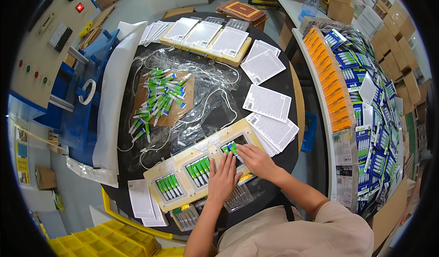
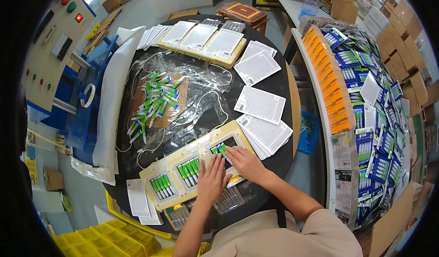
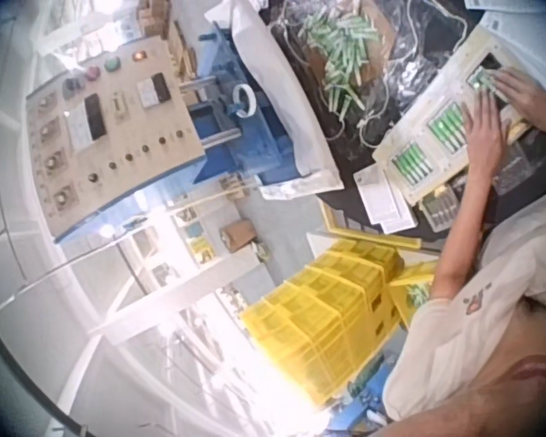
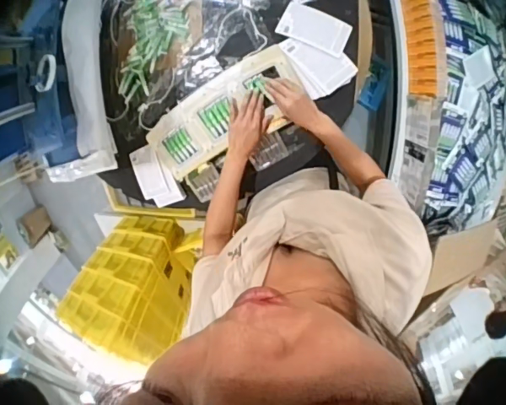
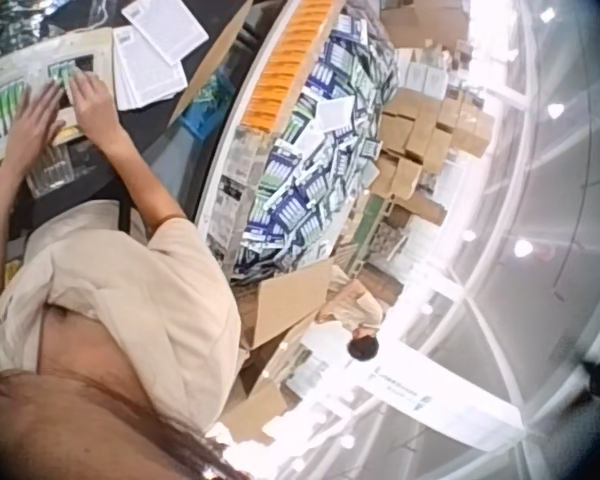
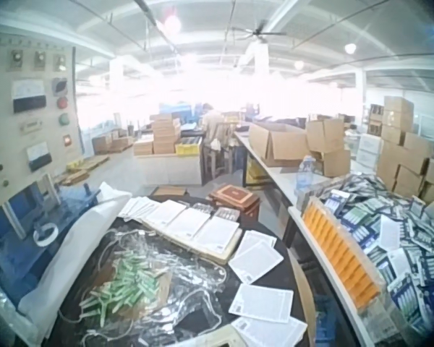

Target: The person places green cylindrical batteries into a three-compartment wooden jig, then covers each compartment with a white paper sheet. The person repeats this cycle multiple times, handling batteries and paper sheets by hand.

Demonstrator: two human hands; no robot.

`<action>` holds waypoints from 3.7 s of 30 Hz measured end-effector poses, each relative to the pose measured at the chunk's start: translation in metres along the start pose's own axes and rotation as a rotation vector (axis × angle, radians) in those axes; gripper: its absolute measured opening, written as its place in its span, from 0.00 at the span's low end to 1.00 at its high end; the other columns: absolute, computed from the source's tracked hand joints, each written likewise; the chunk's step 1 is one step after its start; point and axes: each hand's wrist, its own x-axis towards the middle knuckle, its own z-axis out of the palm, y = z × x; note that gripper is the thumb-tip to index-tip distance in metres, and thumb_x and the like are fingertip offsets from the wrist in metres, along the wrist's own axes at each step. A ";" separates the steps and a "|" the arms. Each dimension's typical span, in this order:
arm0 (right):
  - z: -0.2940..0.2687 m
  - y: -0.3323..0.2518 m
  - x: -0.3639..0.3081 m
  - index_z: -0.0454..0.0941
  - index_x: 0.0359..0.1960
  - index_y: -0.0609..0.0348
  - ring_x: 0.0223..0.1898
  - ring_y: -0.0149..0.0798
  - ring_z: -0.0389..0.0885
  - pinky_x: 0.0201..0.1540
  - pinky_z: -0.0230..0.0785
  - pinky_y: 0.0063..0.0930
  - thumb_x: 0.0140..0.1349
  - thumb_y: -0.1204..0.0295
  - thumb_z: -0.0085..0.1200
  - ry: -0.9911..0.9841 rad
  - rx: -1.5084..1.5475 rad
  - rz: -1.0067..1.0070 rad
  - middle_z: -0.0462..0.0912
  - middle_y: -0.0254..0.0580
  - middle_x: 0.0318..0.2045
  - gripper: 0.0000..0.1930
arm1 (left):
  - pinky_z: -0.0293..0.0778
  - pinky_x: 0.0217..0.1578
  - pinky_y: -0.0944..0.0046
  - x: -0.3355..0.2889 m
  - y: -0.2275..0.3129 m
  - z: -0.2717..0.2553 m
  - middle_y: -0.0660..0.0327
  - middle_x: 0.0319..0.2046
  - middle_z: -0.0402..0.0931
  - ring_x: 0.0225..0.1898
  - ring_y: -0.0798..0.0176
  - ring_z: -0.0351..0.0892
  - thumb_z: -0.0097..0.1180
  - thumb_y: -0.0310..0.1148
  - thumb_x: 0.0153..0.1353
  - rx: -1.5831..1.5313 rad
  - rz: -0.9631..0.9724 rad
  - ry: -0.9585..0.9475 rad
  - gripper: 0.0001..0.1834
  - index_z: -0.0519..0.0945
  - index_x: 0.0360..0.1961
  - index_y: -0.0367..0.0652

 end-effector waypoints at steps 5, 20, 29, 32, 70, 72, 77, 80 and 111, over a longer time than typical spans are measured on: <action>-0.010 -0.016 0.004 0.82 0.45 0.65 0.46 0.45 0.80 0.49 0.76 0.36 0.54 0.73 0.65 0.102 0.072 0.161 0.82 0.44 0.45 0.17 | 0.49 0.75 0.39 -0.003 -0.003 -0.002 0.56 0.72 0.67 0.74 0.56 0.63 0.61 0.46 0.66 -0.052 -0.038 -0.030 0.34 0.71 0.68 0.39; 0.004 -0.041 0.009 0.84 0.36 0.57 0.39 0.45 0.82 0.36 0.74 0.38 0.54 0.69 0.68 0.092 -0.106 0.458 0.81 0.42 0.35 0.10 | 0.48 0.75 0.39 -0.008 -0.008 0.005 0.59 0.72 0.67 0.75 0.59 0.61 0.57 0.46 0.69 -0.055 -0.047 0.014 0.31 0.73 0.67 0.41; -0.006 -0.036 0.007 0.82 0.46 0.65 0.43 0.47 0.82 0.43 0.77 0.36 0.56 0.78 0.56 0.083 -0.100 0.152 0.82 0.46 0.41 0.14 | 0.48 0.75 0.40 -0.009 -0.008 0.007 0.58 0.72 0.66 0.75 0.59 0.60 0.56 0.46 0.70 -0.055 -0.053 0.017 0.30 0.72 0.68 0.41; -0.016 -0.037 0.005 0.83 0.48 0.63 0.45 0.49 0.82 0.48 0.75 0.39 0.57 0.77 0.62 0.032 0.080 0.210 0.83 0.45 0.44 0.15 | 0.48 0.75 0.40 -0.006 -0.007 0.001 0.59 0.73 0.65 0.75 0.59 0.60 0.55 0.46 0.70 -0.084 -0.057 0.018 0.31 0.71 0.69 0.41; -0.007 0.054 0.102 0.88 0.42 0.58 0.30 0.42 0.83 0.35 0.77 0.30 0.60 0.75 0.64 0.166 0.524 0.505 0.85 0.47 0.38 0.09 | 0.80 0.41 0.50 0.165 -0.248 -0.005 0.52 0.42 0.75 0.46 0.47 0.81 0.59 0.28 0.62 0.141 -0.290 0.121 0.05 0.80 0.37 0.37; -0.028 0.029 0.051 0.87 0.43 0.59 0.30 0.43 0.84 0.36 0.78 0.32 0.59 0.77 0.64 0.178 0.327 0.464 0.86 0.45 0.38 0.10 | 0.82 0.38 0.56 0.163 -0.242 -0.002 0.55 0.42 0.74 0.45 0.52 0.81 0.58 0.24 0.59 0.251 -0.193 0.118 0.04 0.80 0.36 0.39; 0.002 -0.007 0.006 0.83 0.42 0.67 0.35 0.47 0.84 0.37 0.78 0.36 0.55 0.82 0.64 0.208 0.074 0.249 0.83 0.49 0.41 0.11 | 0.81 0.37 0.56 0.159 -0.224 -0.011 0.54 0.43 0.76 0.45 0.52 0.81 0.56 0.24 0.62 0.255 -0.195 0.128 0.04 0.78 0.38 0.38; 0.013 -0.014 0.007 0.82 0.42 0.67 0.40 0.46 0.82 0.42 0.76 0.36 0.55 0.78 0.66 0.212 -0.001 0.252 0.83 0.44 0.40 0.12 | 0.78 0.34 0.53 0.148 -0.195 -0.033 0.54 0.40 0.80 0.41 0.48 0.82 0.57 0.28 0.66 -0.096 -0.310 0.275 0.04 0.78 0.40 0.39; -0.045 0.035 0.003 0.83 0.52 0.61 0.54 0.51 0.80 0.61 0.70 0.49 0.58 0.79 0.58 0.281 -0.229 0.142 0.83 0.47 0.53 0.18 | 0.61 0.69 0.41 0.021 -0.015 -0.006 0.54 0.56 0.81 0.61 0.52 0.78 0.63 0.37 0.64 -0.135 -0.016 0.243 0.23 0.79 0.58 0.39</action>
